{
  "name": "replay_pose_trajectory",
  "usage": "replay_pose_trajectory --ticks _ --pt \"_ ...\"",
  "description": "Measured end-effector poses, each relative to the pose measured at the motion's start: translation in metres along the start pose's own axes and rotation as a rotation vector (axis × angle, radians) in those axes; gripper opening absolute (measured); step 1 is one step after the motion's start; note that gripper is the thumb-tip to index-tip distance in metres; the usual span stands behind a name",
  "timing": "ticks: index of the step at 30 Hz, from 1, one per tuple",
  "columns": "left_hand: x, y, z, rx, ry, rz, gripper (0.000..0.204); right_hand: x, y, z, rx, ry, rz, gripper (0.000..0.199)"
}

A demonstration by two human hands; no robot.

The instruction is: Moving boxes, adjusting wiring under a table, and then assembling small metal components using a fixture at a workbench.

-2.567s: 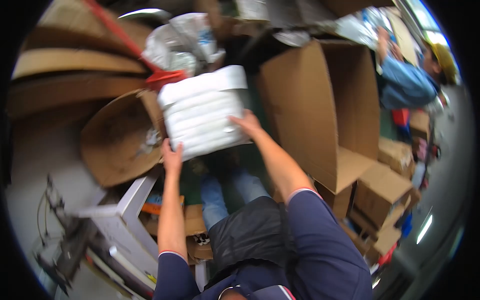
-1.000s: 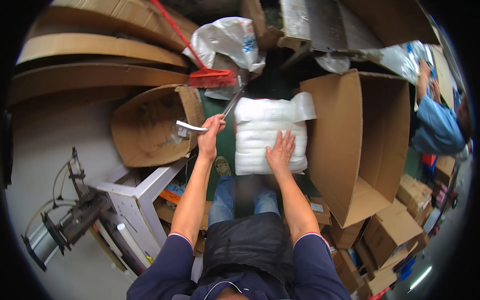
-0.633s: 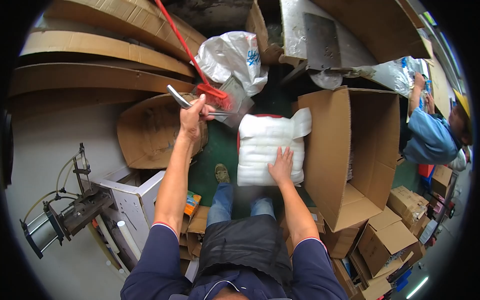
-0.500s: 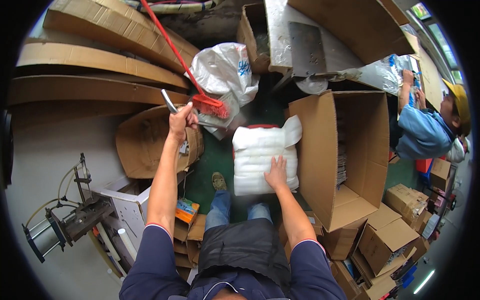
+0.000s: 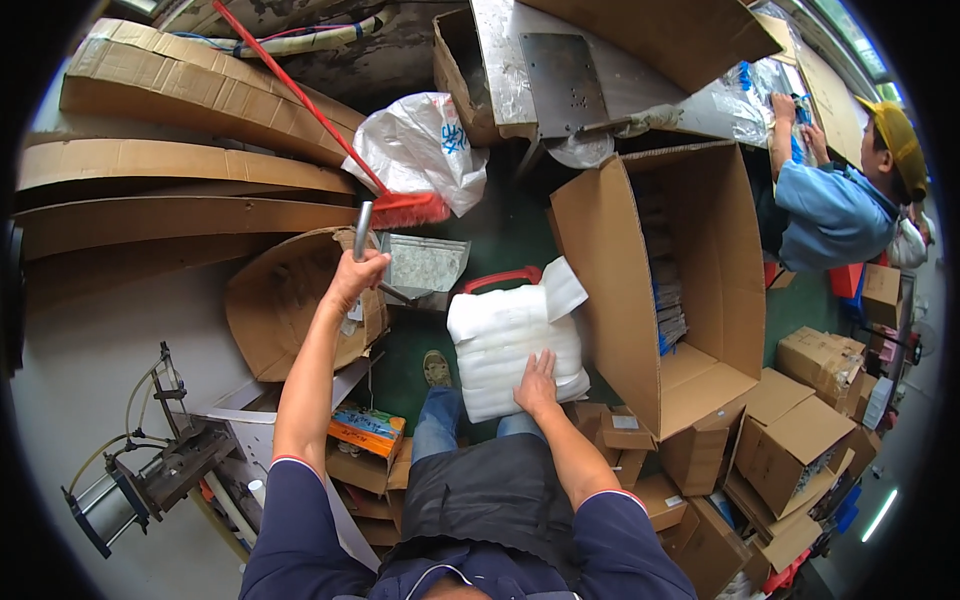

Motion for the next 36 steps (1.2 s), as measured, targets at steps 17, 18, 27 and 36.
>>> replay_pose_trajectory --ticks 17,18,27,36 --pt "0.024 -0.034 0.080 -0.091 -0.002 0.109 0.038 -0.097 -0.019 0.144 0.259 -0.032 0.327 0.112" --pt "0.027 -0.030 0.092 -0.082 -0.028 0.124 0.038 -0.103 -0.018 0.153 0.263 -0.028 0.335 0.112" --pt "0.045 -0.009 0.209 -0.178 -0.118 0.111 0.039 -0.139 -0.001 0.190 0.491 -0.057 0.559 0.105" --pt "0.076 -0.022 0.292 -0.130 -0.181 0.021 0.050 -0.128 0.009 0.191 0.602 0.052 0.587 0.095"
Point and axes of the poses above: each hand's wrist, its own x-axis towards the middle knuckle, its own z-axis out of the palm, y = z × x, the point moved 4 cm from there along x, towards the middle knuckle, and after that the axes turned 8 degrees about -z, right-handed, at the moved point
